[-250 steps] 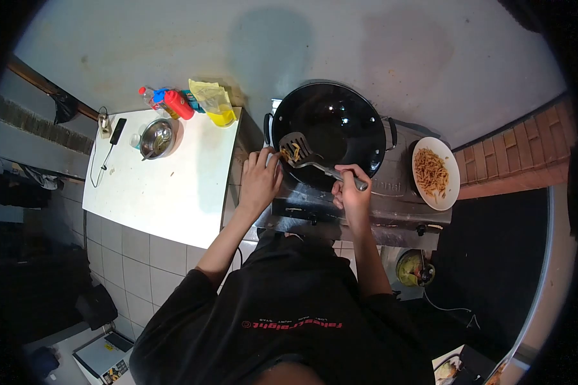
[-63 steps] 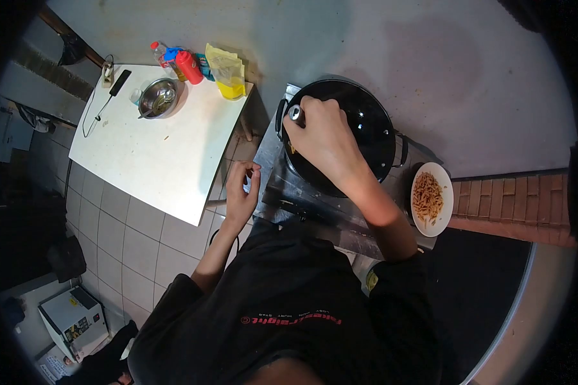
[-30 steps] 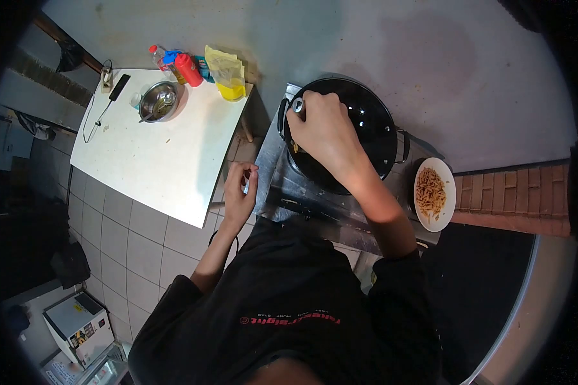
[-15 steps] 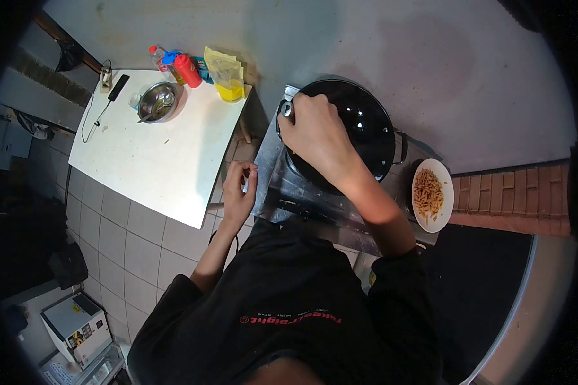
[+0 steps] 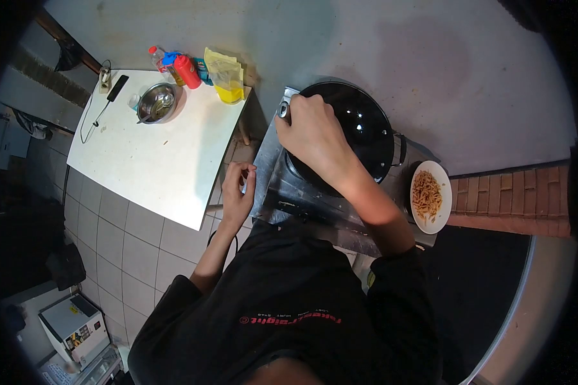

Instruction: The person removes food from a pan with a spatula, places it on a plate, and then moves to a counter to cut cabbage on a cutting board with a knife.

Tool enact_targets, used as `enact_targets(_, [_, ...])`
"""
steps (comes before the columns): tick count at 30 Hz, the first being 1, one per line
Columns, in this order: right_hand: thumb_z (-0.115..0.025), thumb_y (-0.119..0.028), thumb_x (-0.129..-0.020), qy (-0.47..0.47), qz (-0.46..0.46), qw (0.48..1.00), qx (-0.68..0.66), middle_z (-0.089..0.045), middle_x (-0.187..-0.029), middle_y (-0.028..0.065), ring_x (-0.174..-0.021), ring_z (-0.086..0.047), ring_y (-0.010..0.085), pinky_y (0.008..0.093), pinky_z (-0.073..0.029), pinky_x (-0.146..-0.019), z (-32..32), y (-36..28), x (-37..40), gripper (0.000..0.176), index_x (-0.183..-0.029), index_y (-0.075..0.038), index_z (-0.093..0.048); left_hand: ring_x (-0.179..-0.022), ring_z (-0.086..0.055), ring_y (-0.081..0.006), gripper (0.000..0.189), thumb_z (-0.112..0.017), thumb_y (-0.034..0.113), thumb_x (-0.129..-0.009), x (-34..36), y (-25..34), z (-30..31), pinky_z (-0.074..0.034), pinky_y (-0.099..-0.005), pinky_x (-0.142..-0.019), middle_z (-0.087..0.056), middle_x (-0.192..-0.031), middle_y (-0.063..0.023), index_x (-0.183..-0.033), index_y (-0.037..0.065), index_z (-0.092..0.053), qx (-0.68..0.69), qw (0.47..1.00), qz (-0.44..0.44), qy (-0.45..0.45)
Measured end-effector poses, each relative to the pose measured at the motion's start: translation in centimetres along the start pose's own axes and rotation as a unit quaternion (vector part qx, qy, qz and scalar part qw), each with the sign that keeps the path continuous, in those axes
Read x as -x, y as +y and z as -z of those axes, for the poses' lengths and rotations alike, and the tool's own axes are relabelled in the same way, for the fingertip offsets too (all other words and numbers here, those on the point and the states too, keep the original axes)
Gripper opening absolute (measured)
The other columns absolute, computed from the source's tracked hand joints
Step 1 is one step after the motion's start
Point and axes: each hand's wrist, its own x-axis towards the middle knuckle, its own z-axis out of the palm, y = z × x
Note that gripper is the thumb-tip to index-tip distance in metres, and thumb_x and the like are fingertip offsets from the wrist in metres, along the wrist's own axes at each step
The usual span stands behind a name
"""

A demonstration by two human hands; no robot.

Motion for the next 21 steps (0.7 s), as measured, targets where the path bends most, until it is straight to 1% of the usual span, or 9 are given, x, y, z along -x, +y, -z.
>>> enact_targets(6, [-0.067, -0.013, -0.082, -0.018, -0.012, 1.0, -0.003, -0.066, -0.079, 0.0308, -0.08, -0.068, 0.0459, 0.0472, -0.058, -0.071, -0.15, -0.14, -0.26, 0.023, -0.08, 0.01, -0.068, -0.072, -0.054, -0.0162, 0.004, -0.059, 0.003, -0.094, -0.04, -0.18, 0.18, -0.041, -0.0285, -0.062, -0.058, -0.09, -0.0076, -0.098, 0.002, -0.061, -0.004, 1.0, -0.004, 0.0])
enact_targets(21, [-0.068, -0.014, -0.082, -0.014, -0.013, 1.0, -0.002, -0.067, -0.08, 0.0308, -0.081, -0.068, 0.0463, 0.0469, -0.059, -0.072, 0.13, -0.29, -0.11, 0.023, -0.081, 0.009, -0.068, -0.073, -0.054, -0.0168, 0.005, -0.059, 0.004, -0.094, -0.12, -0.08, 0.56, -0.041, -0.0286, -0.063, -0.058, -0.089, -0.0077, -0.099, 0.002, -0.061, -0.008, 1.0, 0.001, -0.001])
